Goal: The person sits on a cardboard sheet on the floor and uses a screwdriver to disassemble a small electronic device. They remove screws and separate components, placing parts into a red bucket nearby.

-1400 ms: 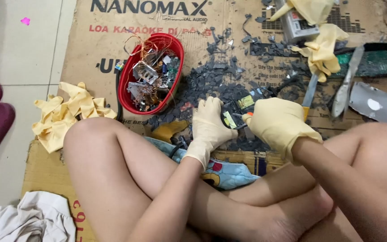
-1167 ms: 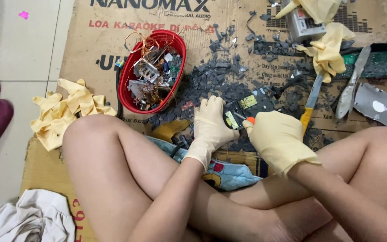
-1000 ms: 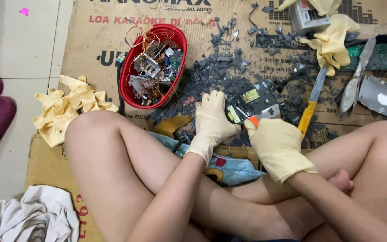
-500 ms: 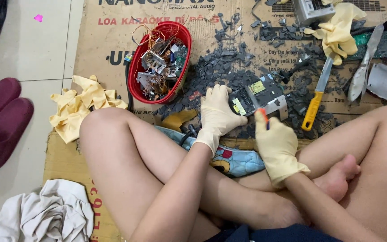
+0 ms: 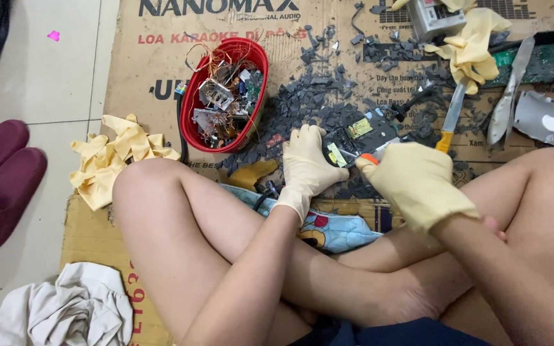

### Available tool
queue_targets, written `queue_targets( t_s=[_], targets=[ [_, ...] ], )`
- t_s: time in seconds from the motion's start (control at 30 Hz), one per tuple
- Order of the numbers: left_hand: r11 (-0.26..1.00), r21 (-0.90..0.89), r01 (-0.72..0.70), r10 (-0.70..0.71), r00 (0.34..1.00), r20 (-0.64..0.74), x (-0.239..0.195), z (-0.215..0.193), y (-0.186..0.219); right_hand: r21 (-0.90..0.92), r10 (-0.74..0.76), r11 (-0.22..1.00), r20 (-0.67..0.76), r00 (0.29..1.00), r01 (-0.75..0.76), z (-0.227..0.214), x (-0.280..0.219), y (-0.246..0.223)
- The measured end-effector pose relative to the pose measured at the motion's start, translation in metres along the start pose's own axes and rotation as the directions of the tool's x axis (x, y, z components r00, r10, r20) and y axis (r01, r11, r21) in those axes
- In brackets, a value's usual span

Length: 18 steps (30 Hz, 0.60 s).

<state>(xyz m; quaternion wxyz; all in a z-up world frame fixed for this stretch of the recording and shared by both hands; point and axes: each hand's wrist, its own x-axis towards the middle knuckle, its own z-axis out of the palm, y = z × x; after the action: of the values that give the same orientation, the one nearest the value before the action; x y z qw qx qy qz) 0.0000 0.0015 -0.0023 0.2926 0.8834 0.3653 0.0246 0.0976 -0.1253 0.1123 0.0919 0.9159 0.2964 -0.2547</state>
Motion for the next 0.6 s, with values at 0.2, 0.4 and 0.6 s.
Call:
queue_targets(
  t_s=[0.2, 0.4, 0.6],
  targets=[
    [1.000, 0.009, 0.007, -0.007, 1.000, 0.010, -0.002, -0.005, 0.004, -0.114, -0.010, 0.993, 0.029, 1.000, 0.014, 0.020, 0.031, -0.015],
    [0.996, -0.052, -0.076, 0.074, 0.997, -0.037, 0.001, 0.004, -0.007, -0.033, 0.018, 0.999, 0.014, 1.000, -0.017, 0.046, 0.002, -0.048],
    [0.995, -0.046, -0.093, 0.092, 0.995, -0.024, -0.002, -0.002, -0.008, 0.064, 0.052, 0.996, 0.038, 0.998, -0.054, 0.070, -0.001, -0.042]
  ],
)
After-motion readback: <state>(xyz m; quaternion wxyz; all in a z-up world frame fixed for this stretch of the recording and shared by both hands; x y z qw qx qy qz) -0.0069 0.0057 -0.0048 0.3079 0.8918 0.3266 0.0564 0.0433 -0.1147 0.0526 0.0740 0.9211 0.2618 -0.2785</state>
